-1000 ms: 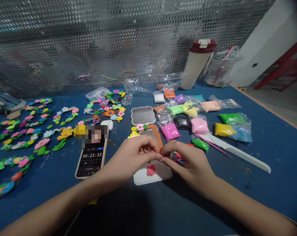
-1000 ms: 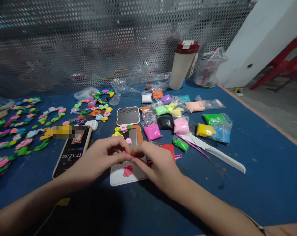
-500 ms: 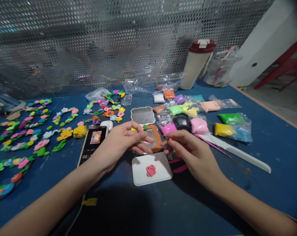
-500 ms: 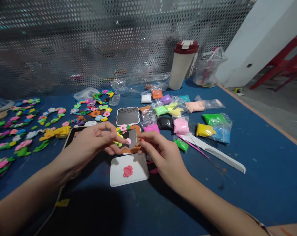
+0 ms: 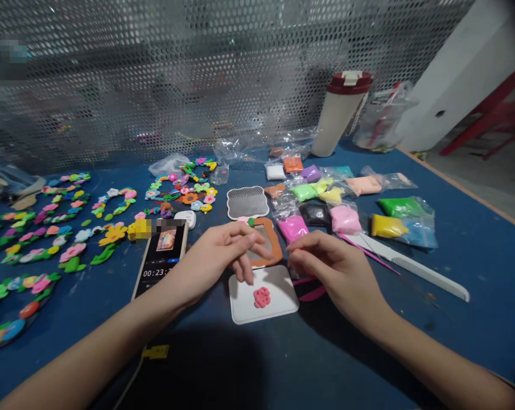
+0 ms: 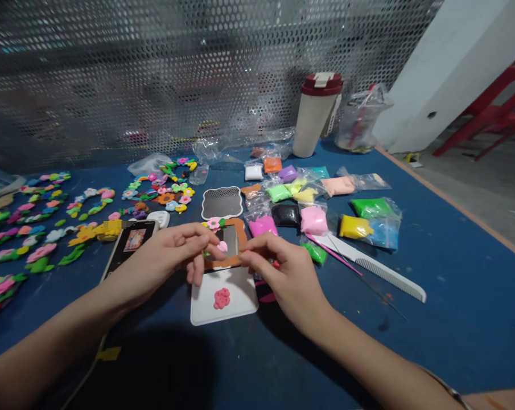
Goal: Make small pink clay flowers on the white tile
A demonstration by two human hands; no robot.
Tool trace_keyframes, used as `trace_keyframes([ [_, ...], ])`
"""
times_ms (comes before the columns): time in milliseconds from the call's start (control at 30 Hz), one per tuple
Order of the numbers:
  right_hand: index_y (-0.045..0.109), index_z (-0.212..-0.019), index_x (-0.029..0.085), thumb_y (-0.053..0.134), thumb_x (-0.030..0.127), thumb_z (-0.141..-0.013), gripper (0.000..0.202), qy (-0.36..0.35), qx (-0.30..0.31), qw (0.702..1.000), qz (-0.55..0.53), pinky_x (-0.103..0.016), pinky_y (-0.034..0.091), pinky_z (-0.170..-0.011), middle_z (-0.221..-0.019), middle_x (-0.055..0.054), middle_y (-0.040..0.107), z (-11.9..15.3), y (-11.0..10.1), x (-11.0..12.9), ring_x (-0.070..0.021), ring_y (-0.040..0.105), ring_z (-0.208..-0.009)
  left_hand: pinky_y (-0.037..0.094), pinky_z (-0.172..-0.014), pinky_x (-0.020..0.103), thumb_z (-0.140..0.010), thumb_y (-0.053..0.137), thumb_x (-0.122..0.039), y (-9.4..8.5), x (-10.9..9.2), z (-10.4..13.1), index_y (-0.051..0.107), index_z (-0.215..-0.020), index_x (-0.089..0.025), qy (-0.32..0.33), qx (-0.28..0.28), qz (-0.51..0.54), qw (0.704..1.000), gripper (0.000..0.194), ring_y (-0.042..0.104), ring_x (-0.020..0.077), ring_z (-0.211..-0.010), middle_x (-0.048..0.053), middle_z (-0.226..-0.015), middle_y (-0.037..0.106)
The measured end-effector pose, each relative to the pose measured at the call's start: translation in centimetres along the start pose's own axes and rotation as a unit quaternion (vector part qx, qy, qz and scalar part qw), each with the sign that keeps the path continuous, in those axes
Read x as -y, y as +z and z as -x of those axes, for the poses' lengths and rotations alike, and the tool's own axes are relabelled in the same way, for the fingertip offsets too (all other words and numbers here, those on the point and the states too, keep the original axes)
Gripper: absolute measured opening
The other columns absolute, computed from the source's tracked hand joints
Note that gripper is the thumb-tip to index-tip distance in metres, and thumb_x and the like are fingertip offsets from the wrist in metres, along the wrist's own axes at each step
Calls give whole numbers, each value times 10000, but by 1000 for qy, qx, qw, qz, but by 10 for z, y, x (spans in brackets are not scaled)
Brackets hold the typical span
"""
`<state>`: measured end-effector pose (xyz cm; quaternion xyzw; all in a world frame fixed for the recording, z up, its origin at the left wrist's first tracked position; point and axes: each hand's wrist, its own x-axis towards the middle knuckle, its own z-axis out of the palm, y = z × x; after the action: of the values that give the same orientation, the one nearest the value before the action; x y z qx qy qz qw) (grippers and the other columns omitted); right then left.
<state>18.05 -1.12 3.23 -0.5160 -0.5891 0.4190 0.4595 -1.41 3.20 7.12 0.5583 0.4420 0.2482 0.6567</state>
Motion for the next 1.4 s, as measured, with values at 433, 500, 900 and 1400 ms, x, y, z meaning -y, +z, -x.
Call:
trace_keyframes([
  [433, 599, -794, 207, 613, 241, -823, 47, -35, 24, 999, 7, -250, 491, -617, -765, 1, 634, 0, 0, -1, -134, 610, -691, 354, -479, 192, -792, 644, -287, 2, -1, 0, 653, -725, -138, 11, -19, -86, 996, 163, 446, 66, -457, -36, -584, 569],
  [500, 614, -863, 212, 561, 225, -858, 55, -47, 34, 998, 3, -265, 494, -678, -848, -17, 653, 1, 0, -1, -147, 628, -779, 355, -499, 188, -740, 694, -262, 2, -1, 1, 658, -713, -148, 15, -20, -96, 995, 123, 482, 79, -517, -28, -639, 597],
  [900, 597, -867, 203, 490, 235, -892, 115, -16, 79, 997, 17, -273, 489, -686, -840, -25, 648, -2, 4, -2, -152, 606, -776, 407, -560, 200, -763, 666, -269, 0, 3, 0, 687, -810, -165, 33, -10, -121, 992, 116, 548, 118, -641, 0, -741, 634],
  [1400, 571, -805, 207, 550, 208, -859, 58, -30, 95, 991, 94, -221, 461, -550, -712, 14, 621, 0, 6, -2, -128, 580, -627, 356, -535, 202, -890, 484, -312, 10, 0, 5, 553, -755, -167, 10, -14, -114, 993, 210, 447, 93, -533, -53, -603, 492],
])
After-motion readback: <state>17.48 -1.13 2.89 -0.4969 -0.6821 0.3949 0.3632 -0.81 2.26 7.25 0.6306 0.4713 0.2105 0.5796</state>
